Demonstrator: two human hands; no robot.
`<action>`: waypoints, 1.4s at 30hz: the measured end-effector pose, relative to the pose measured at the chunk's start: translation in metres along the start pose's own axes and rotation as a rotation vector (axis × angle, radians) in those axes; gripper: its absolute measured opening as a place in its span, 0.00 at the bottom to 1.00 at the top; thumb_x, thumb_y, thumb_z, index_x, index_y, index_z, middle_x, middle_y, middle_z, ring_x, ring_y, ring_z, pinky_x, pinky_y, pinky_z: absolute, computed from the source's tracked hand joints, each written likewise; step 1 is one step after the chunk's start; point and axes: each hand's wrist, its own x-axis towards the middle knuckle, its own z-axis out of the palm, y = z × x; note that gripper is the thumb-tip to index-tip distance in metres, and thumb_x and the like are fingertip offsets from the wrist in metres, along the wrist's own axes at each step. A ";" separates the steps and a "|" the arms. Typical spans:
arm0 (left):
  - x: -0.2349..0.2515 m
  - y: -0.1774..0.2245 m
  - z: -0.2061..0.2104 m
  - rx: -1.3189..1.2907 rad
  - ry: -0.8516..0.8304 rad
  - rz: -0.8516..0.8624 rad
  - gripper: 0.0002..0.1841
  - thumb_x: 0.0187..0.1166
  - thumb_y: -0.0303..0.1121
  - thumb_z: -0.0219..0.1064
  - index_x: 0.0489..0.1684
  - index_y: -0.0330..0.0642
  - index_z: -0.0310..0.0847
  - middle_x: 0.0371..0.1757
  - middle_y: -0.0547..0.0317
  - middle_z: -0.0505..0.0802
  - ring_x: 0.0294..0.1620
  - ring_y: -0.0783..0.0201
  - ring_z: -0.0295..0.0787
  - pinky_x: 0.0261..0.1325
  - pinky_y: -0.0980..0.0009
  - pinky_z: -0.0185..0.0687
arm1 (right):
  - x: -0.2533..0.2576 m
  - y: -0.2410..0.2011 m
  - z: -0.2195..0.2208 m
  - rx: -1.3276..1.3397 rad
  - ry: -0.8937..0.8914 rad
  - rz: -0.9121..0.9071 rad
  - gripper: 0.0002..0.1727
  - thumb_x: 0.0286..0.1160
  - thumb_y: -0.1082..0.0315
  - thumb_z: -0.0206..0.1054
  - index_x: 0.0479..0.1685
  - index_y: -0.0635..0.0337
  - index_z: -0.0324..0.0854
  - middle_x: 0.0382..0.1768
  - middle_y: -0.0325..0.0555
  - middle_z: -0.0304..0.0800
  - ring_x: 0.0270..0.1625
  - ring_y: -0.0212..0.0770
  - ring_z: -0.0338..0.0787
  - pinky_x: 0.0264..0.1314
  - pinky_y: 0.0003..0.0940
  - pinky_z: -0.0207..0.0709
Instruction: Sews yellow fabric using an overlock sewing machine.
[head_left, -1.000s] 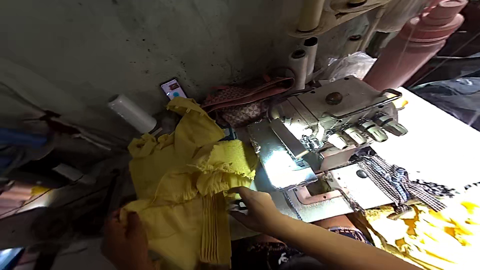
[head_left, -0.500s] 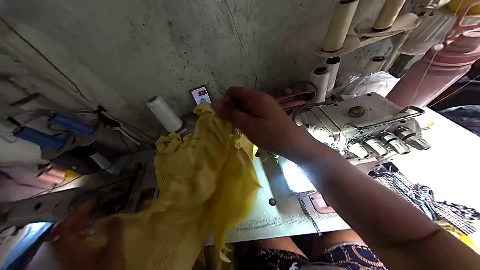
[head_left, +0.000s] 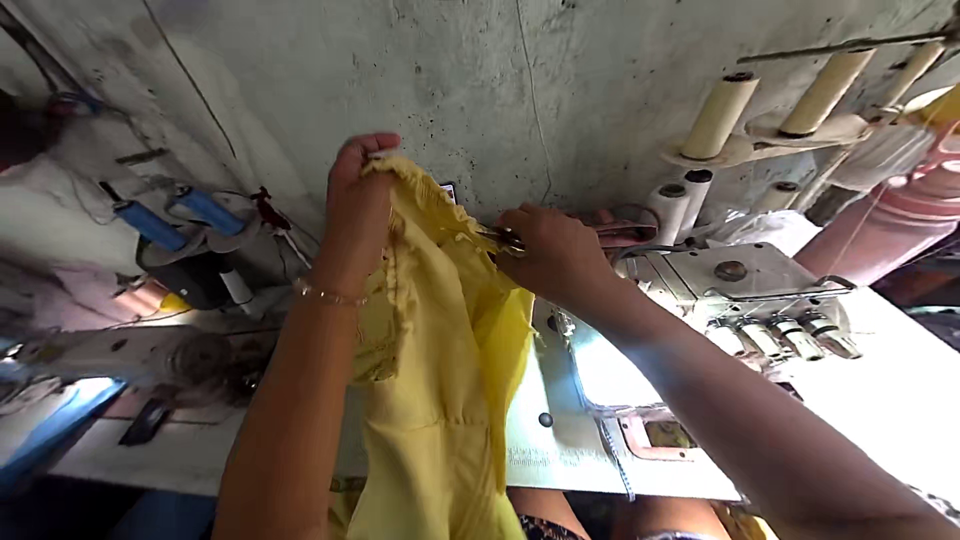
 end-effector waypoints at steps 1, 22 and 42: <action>0.010 0.006 0.001 0.000 0.028 0.026 0.21 0.82 0.23 0.51 0.74 0.39 0.74 0.63 0.50 0.84 0.56 0.66 0.84 0.57 0.66 0.82 | -0.002 -0.001 0.000 -0.033 0.030 0.024 0.14 0.74 0.67 0.72 0.57 0.59 0.87 0.45 0.57 0.91 0.43 0.63 0.91 0.37 0.66 0.78; 0.023 0.056 -0.009 -0.265 0.276 0.377 0.18 0.87 0.22 0.41 0.71 0.30 0.66 0.64 0.57 0.83 0.60 0.69 0.85 0.64 0.70 0.83 | -0.072 0.019 0.087 0.292 0.024 0.433 0.51 0.68 0.55 0.77 0.91 0.59 0.53 0.78 0.60 0.76 0.54 0.59 0.93 0.52 0.58 0.84; 0.005 -0.005 -0.146 0.094 0.441 0.584 0.17 0.89 0.35 0.54 0.69 0.37 0.76 0.64 0.57 0.86 0.70 0.67 0.82 0.75 0.65 0.76 | -0.118 -0.027 0.064 1.000 -0.271 -0.357 0.11 0.77 0.64 0.73 0.37 0.67 0.89 0.41 0.47 0.89 0.37 0.31 0.85 0.41 0.30 0.80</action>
